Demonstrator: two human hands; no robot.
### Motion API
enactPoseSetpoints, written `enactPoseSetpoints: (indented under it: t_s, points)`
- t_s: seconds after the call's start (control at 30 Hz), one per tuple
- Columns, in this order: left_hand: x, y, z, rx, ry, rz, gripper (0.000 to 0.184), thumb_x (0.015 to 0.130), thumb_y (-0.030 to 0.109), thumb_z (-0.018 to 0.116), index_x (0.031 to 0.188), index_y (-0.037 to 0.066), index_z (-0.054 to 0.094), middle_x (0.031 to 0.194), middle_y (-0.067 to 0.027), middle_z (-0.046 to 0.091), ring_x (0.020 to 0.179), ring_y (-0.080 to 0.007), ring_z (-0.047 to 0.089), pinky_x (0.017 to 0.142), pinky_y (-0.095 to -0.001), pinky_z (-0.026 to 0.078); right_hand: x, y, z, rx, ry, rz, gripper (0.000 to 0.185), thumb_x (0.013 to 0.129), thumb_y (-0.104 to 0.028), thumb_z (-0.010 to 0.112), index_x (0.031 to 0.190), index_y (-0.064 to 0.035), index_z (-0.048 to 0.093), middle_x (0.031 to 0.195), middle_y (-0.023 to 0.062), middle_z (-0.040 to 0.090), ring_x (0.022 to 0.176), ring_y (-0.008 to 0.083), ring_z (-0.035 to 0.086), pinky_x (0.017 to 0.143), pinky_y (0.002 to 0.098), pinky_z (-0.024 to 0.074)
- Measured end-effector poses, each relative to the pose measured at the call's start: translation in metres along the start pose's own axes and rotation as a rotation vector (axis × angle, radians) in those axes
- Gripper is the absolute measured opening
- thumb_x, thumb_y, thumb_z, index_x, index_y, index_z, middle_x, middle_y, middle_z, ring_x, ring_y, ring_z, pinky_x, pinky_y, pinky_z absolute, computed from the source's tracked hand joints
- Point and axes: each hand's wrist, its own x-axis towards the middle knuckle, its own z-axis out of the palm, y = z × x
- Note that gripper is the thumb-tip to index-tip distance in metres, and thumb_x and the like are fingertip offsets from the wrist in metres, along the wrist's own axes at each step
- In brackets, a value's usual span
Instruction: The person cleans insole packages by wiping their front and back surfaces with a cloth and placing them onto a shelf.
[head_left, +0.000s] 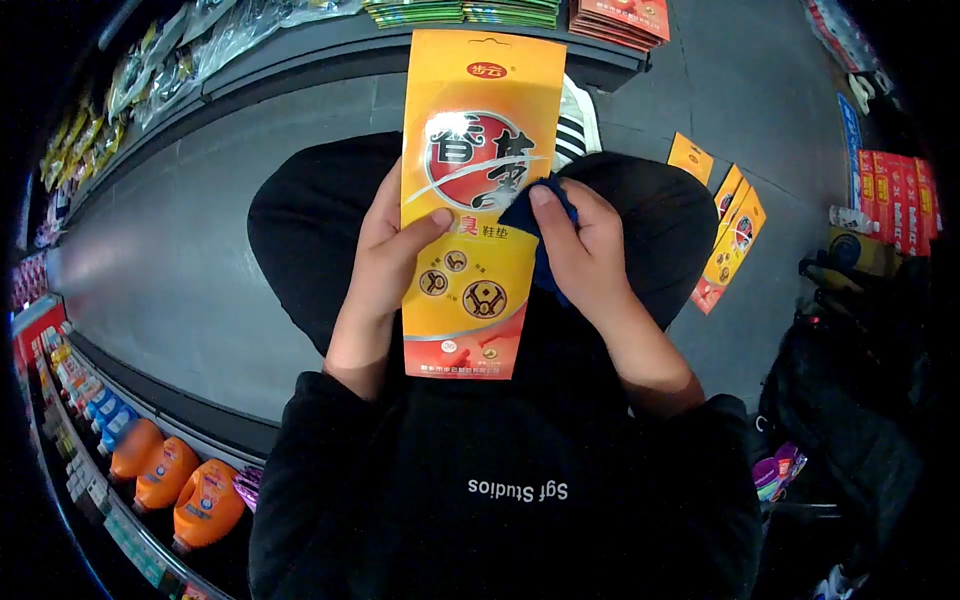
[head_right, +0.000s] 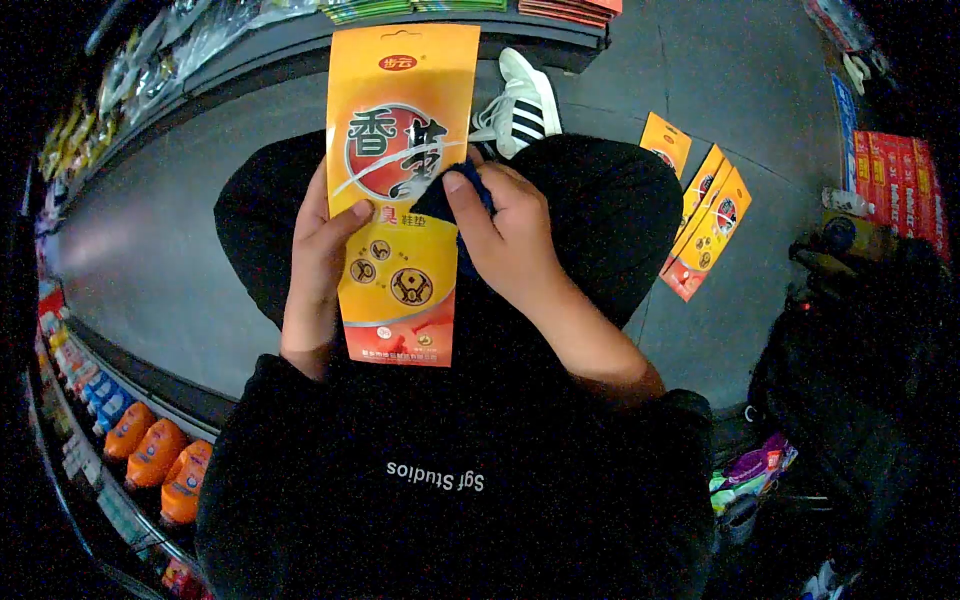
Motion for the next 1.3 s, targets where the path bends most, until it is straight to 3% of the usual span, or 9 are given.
enactPoseSetpoints:
  t_s: [0.2,0.27,0.3,0.43,0.6,0.77,0.9,1.13,1.3]
  points:
    - [0.000,-0.005,-0.005,0.030,-0.043,0.022,0.059,0.079,-0.001,0.056,0.133,0.000,0.033,0.118,-0.0127,0.054,0.107,-0.0205,0.055,0.091,-0.0317,0.044,0.002,0.002,-0.014,-0.053,-0.084,-0.130,0.015,0.085,-0.012,0.061,0.091,0.0016,0.061,0.079,0.0024,0.059,0.076,0.0072,0.053,0.070,0.0213,0.0422]
    - [0.000,-0.006,-0.002,0.056,-0.081,-0.004,0.058,0.079,-0.002,0.056,0.133,0.000,0.033,0.117,-0.0126,0.055,0.106,-0.0205,0.056,0.090,-0.0319,0.044,0.015,0.003,-0.022,0.023,0.001,0.087,0.016,0.084,-0.012,0.063,0.093,0.0008,0.062,0.081,0.0009,0.062,0.076,0.0068,0.055,0.070,0.0201,0.0431]
    - [-0.001,-0.007,0.001,0.077,-0.098,-0.041,0.058,0.080,-0.001,0.057,0.133,0.000,0.034,0.117,-0.0125,0.055,0.106,-0.0203,0.056,0.090,-0.0320,0.044,0.025,-0.004,-0.022,0.138,0.100,0.070,0.017,0.083,-0.013,0.064,0.089,0.0026,0.063,0.079,0.0027,0.064,0.071,0.0070,0.056,0.063,0.0229,0.0450]
    - [-0.004,-0.010,0.003,0.065,-0.120,-0.072,0.057,0.080,-0.002,0.057,0.132,0.000,0.035,0.117,-0.0121,0.056,0.106,-0.0199,0.056,0.090,-0.0318,0.044,0.044,-0.009,-0.027,0.452,0.205,0.197,0.018,0.084,-0.015,0.062,0.093,0.0016,0.063,0.080,0.0031,0.065,0.071,0.0058,0.057,0.063,0.0218,0.0465]
    - [-0.004,-0.009,0.001,0.071,-0.067,-0.038,0.056,0.080,-0.002,0.056,0.132,0.000,0.035,0.117,-0.0121,0.056,0.107,-0.0191,0.056,0.090,-0.0314,0.044,0.008,0.001,-0.013,0.087,-0.008,0.182,0.018,0.083,-0.013,0.064,0.093,0.0016,0.063,0.080,0.0026,0.064,0.071,0.0045,0.056,0.063,0.0220,0.0459]
    - [-0.005,-0.014,-0.001,0.051,-0.095,-0.085,0.055,0.081,-0.002,0.055,0.132,0.000,0.035,0.118,-0.0122,0.055,0.108,-0.0193,0.055,0.091,-0.0315,0.044,0.013,0.009,-0.017,0.135,0.066,0.173,0.018,0.083,-0.014,0.064,0.091,0.0019,0.063,0.074,0.0018,0.064,0.066,0.0038,0.055,0.057,0.0211,0.0444]
    - [-0.008,-0.015,0.005,0.099,-0.115,-0.045,0.054,0.082,-0.004,0.053,0.133,-0.001,0.034,0.119,-0.0123,0.054,0.109,-0.0190,0.054,0.091,-0.0311,0.043,0.033,0.007,-0.012,0.386,0.236,0.203,0.021,0.082,-0.016,0.065,0.088,0.0037,0.063,0.075,0.0041,0.065,0.065,0.0058,0.058,0.058,0.0214,0.0460]
    - [-0.014,-0.012,0.004,0.170,-0.089,-0.055,0.054,0.083,-0.004,0.052,0.133,-0.002,0.032,0.121,-0.0125,0.053,0.111,-0.0187,0.052,0.093,-0.0306,0.041,0.010,0.010,-0.011,0.217,0.133,0.198,0.021,0.081,-0.017,0.068,0.086,0.0024,0.063,0.075,0.0038,0.065,0.067,0.0058,0.058,0.060,0.0210,0.0463]
    - [-0.013,-0.012,0.012,0.145,-0.137,-0.043,0.055,0.083,-0.004,0.052,0.134,-0.002,0.031,0.122,-0.0120,0.052,0.111,-0.0183,0.051,0.094,-0.0304,0.040,0.024,0.007,-0.015,0.235,0.222,0.232,0.023,0.088,-0.019,0.058,0.083,0.0032,0.063,0.069,0.0015,0.063,0.062,0.0038,0.054,0.056,0.0209,0.0440]
